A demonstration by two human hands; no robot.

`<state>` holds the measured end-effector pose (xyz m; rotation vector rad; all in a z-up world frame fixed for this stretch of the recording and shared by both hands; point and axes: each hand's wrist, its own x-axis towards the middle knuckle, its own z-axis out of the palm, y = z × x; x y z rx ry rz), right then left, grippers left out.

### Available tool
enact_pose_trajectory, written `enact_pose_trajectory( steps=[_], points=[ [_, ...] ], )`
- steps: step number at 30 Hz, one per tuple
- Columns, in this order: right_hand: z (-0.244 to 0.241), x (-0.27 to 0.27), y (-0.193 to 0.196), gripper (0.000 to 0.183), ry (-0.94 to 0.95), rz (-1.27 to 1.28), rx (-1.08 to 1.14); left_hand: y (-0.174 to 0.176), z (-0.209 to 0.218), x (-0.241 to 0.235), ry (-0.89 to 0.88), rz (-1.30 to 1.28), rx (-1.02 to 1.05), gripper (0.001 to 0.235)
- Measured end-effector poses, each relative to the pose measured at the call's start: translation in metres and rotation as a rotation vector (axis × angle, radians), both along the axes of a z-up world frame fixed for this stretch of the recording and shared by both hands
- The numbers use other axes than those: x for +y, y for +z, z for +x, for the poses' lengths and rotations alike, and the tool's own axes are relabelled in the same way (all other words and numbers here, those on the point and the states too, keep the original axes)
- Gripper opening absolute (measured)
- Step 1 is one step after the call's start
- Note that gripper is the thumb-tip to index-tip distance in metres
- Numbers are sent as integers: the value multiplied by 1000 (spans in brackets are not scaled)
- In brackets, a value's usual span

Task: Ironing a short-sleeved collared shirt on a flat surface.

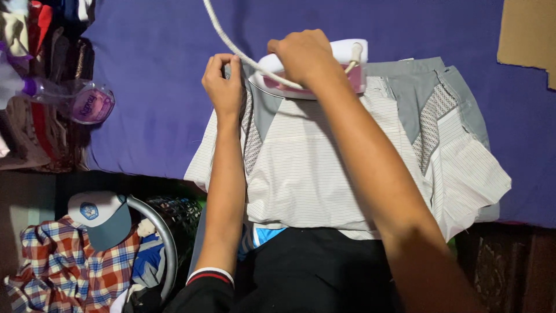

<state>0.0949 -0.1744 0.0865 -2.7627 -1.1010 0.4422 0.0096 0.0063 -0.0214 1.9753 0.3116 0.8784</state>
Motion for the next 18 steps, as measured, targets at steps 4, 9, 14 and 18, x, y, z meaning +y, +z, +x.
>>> enact_pose_trajectory(
  steps=[4, 9, 14, 18],
  points=[
    [0, 12, -21, 59, 31, 167, -238, -6, 1, 2, 16, 130, -35, 10],
    [-1, 24, -27, 59, 25, 154, -291, -11, 2, 5, 38, 9, 8, 10],
    [-4, 26, -26, 65, 8, 157, -346, -16, 3, 5, 45, -68, 86, 10],
    [-5, 26, -30, 66, -4, 206, -404, -17, 2, 5, 30, -17, 52, 9]
  ],
)
